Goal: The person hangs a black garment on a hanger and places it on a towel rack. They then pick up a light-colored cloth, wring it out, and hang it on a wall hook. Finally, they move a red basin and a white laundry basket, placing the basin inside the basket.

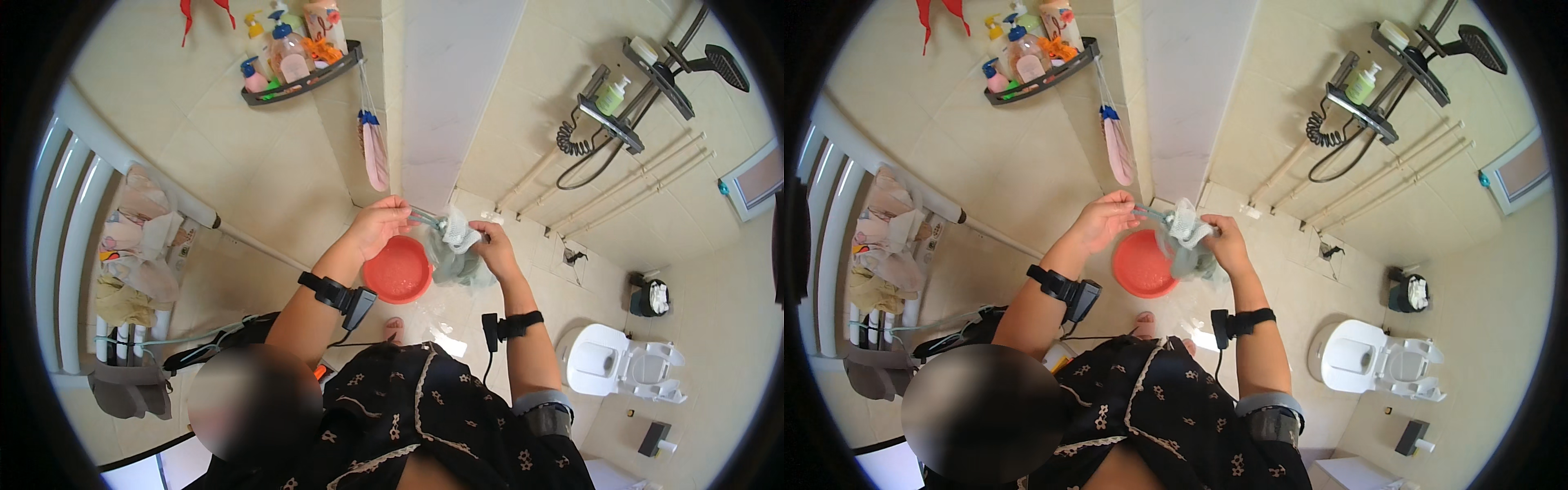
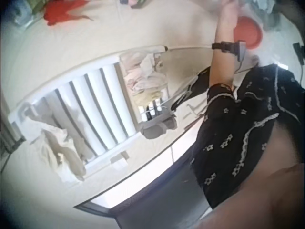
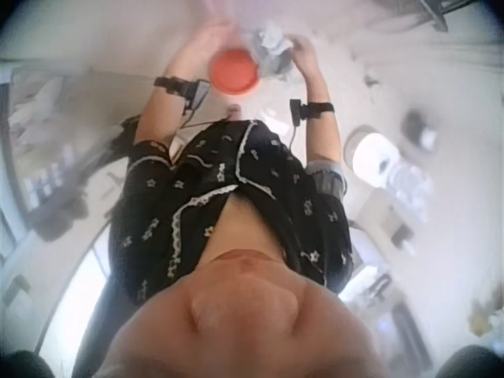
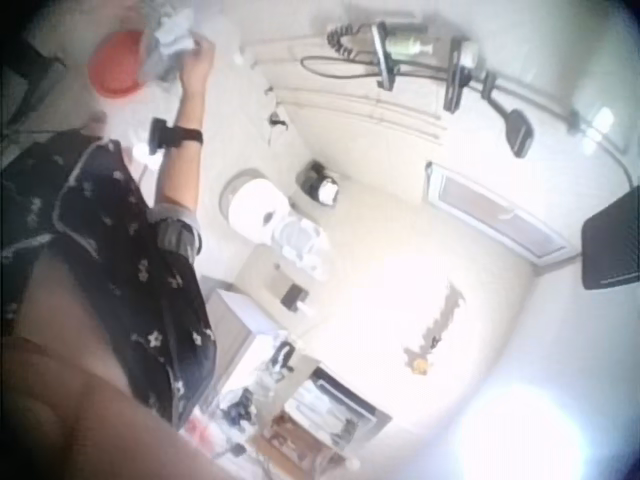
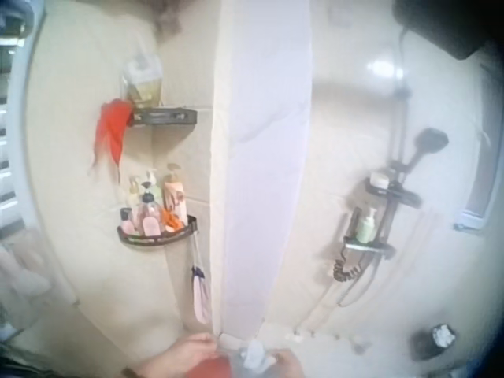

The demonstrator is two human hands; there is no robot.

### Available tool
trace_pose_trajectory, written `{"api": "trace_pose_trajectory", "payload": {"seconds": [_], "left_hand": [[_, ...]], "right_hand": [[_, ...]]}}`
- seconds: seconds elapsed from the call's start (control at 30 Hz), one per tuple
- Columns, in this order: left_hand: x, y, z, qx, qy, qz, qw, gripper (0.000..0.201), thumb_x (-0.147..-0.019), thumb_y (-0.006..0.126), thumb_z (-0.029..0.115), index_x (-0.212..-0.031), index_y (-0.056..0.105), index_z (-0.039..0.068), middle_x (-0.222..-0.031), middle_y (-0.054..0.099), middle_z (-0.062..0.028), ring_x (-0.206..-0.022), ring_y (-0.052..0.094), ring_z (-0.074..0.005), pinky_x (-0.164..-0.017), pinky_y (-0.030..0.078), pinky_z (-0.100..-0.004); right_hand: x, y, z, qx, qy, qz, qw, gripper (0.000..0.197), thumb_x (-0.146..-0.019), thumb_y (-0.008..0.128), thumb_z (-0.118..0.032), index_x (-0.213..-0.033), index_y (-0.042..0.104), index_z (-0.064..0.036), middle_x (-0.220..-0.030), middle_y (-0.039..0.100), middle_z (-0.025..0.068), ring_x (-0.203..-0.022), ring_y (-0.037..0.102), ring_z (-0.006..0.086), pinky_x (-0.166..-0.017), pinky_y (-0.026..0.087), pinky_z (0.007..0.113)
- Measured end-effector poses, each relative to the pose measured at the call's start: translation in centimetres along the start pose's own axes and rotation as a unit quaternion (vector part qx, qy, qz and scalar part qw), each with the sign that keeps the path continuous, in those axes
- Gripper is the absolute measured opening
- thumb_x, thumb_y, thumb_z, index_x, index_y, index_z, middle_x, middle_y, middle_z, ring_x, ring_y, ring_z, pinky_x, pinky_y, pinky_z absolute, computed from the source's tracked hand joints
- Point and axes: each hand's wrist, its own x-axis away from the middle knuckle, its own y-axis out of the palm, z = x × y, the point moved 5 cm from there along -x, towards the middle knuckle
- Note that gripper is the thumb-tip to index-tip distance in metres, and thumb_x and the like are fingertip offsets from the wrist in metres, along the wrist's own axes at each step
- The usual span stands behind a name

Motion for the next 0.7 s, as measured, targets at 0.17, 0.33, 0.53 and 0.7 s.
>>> {"api": "trace_pose_trajectory", "payload": {"seconds": [0.17, 0.33, 0.53, 0.7], "left_hand": [[-0.2, -0.3, 3.0, 0.047, 0.057, 0.016, 0.997, 0.009, -0.090, 0.053, 0.015, -0.088, 0.053, 0.006, -0.080, 0.057, -0.0044, -0.082, 0.057, -0.0174, -0.075, 0.045, -0.0304], [-0.5, -1.8, 4.5, 0.081, 0.063, -0.004, 0.995, 0.010, -0.089, 0.052, 0.017, -0.093, 0.051, 0.007, -0.070, 0.046, -0.0003, -0.072, 0.049, -0.0164, -0.072, 0.040, -0.0310], [-0.2, -1.5, 6.9, 0.107, 0.098, -0.076, 0.987, 0.009, -0.091, 0.050, 0.021, -0.093, 0.050, 0.012, -0.062, 0.036, 0.0039, -0.067, 0.040, -0.0132, -0.074, 0.038, -0.0339], [-0.3, -1.4, 7.1, 0.075, 0.095, -0.065, 0.991, 0.011, -0.091, 0.050, 0.018, -0.095, 0.052, 0.009, -0.068, 0.046, 0.0017, -0.072, 0.047, -0.0145, -0.076, 0.041, -0.0344]], "right_hand": [[-0.9, -1.2, 0.2, -0.130, 0.076, -0.005, 0.989, 0.045, -0.075, 0.061, -0.001, -0.120, 0.054, -0.0051, -0.101, 0.054, 0.0017, -0.081, 0.049, 0.0106, -0.076, 0.043, 0.023], [-1.6, -2.5, -2.0, -0.232, 0.095, 0.017, 0.968, 0.039, -0.080, 0.055, -0.001, -0.119, 0.053, -0.0027, -0.098, 0.055, -0.0001, -0.078, 0.050, 0.0084, -0.070, 0.042, 0.022], [-1.8, -1.2, -6.6, -0.269, 0.073, -0.012, 0.960, 0.035, -0.083, 0.054, -0.005, -0.118, 0.053, -0.0037, -0.099, 0.058, 0.0005, -0.084, 0.053, 0.0095, -0.073, 0.043, 0.024], [-1.6, 1.6, -9.9, -0.293, 0.053, -0.066, 0.952, 0.036, -0.083, 0.052, -0.003, -0.119, 0.052, -0.0032, -0.104, 0.058, 0.0026, -0.085, 0.054, 0.0112, -0.076, 0.044, 0.025]]}}
